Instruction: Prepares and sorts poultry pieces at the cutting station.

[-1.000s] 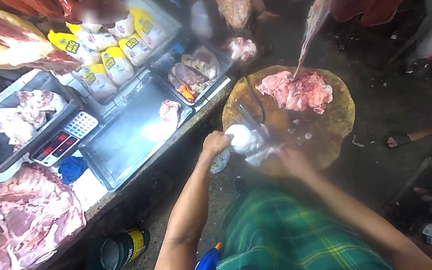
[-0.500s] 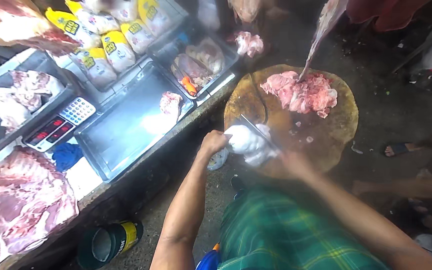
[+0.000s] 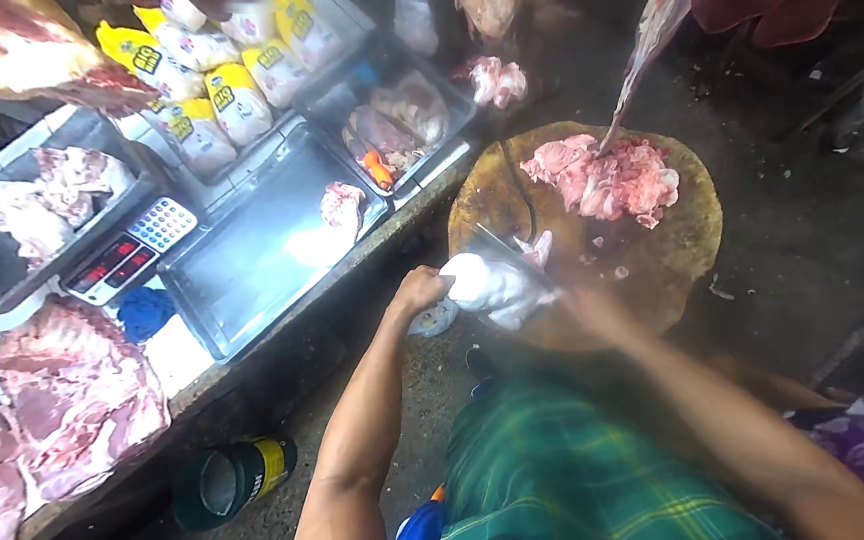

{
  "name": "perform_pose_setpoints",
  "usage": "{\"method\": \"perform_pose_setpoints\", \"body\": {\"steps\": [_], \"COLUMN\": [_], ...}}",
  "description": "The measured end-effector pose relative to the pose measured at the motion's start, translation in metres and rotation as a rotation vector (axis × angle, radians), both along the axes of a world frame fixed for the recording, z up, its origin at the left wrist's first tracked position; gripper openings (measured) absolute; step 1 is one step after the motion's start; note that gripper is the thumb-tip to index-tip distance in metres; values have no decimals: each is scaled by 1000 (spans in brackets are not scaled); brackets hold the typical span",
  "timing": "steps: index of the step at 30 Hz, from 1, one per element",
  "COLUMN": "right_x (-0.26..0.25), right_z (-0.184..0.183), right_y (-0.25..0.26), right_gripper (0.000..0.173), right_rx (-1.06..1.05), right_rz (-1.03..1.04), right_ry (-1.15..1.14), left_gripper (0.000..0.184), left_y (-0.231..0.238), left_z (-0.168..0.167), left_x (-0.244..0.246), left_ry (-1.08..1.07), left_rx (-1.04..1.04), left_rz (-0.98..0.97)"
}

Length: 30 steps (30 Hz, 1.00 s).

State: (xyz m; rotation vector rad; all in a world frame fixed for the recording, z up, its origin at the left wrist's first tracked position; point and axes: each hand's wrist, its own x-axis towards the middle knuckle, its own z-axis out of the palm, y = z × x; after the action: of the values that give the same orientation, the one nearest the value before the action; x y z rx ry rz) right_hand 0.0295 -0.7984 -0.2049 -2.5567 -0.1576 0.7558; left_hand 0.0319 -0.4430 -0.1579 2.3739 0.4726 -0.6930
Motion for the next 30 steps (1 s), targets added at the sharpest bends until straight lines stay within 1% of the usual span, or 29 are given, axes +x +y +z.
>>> {"method": "perform_pose_setpoints", "body": {"steps": [2,3,5,6,8,10,11,12,13,15,16,17,19,21,23,25,26,28,30], "right_x": [3,3,5,5,-5,-26,-38,-48,-58,-75,-82,-89,-99,-106,-109,-107,-103,-97,-87], "right_z": [6,12,20,24,32,36,37,38,36,30,26,24,22,23,31,48,57,70,79], "right_y": [-13,-20,-34,-40,-48,-50,-48,-44,-41,-39,-39,-39,-36,-29,-15,5,16,41,66], "right_gripper": [73,74,73,72,71,68,67,64,63,62,63,64,66,67,67,64,61,59,64], "right_rx": [-82,-91,-32,16,109,200,236,274,312,348,343,331,297,281,274,311,365,497,624], "right_rz": [-12,-40,-153,-210,-291,-348,-376,-411,-448,-488,-485,-476,-454,-428,-402,-372,-360,-342,-346], "right_ry": [31,44,60,58,58,72,90,118,152,210,221,217,183,135,66,-58,-161,-429,-656], "left_gripper": [43,45,45,42,39,50,55,58,58,49,45,40,33,32,35,34,35,38,37], "left_y": [8,11,10,5,-8,-29,-42,-54,-62,-64,-58,-50,-28,-2,19,27,30,37,42], "left_z": [-2,-6,-12,-16,-26,-33,-33,-32,-30,-29,-27,-25,-16,0,17,33,39,33,25], "left_x": [-13,-25,-52,-66,-97,-124,-134,-139,-140,-133,-128,-123,-110,-94,-76,-62,-57,-52,-50], "left_ry": [40,66,139,179,271,397,439,460,466,459,452,425,320,226,191,186,188,228,259], "left_rx": [4,-21,-167,-289,-671,-1109,-1260,-1344,-1369,-1317,-1254,-1150,-851,-546,-358,-298,-295,-302,-302], "left_rz": [17,37,158,265,514,686,745,794,825,828,800,746,606,439,308,236,208,155,118]}}
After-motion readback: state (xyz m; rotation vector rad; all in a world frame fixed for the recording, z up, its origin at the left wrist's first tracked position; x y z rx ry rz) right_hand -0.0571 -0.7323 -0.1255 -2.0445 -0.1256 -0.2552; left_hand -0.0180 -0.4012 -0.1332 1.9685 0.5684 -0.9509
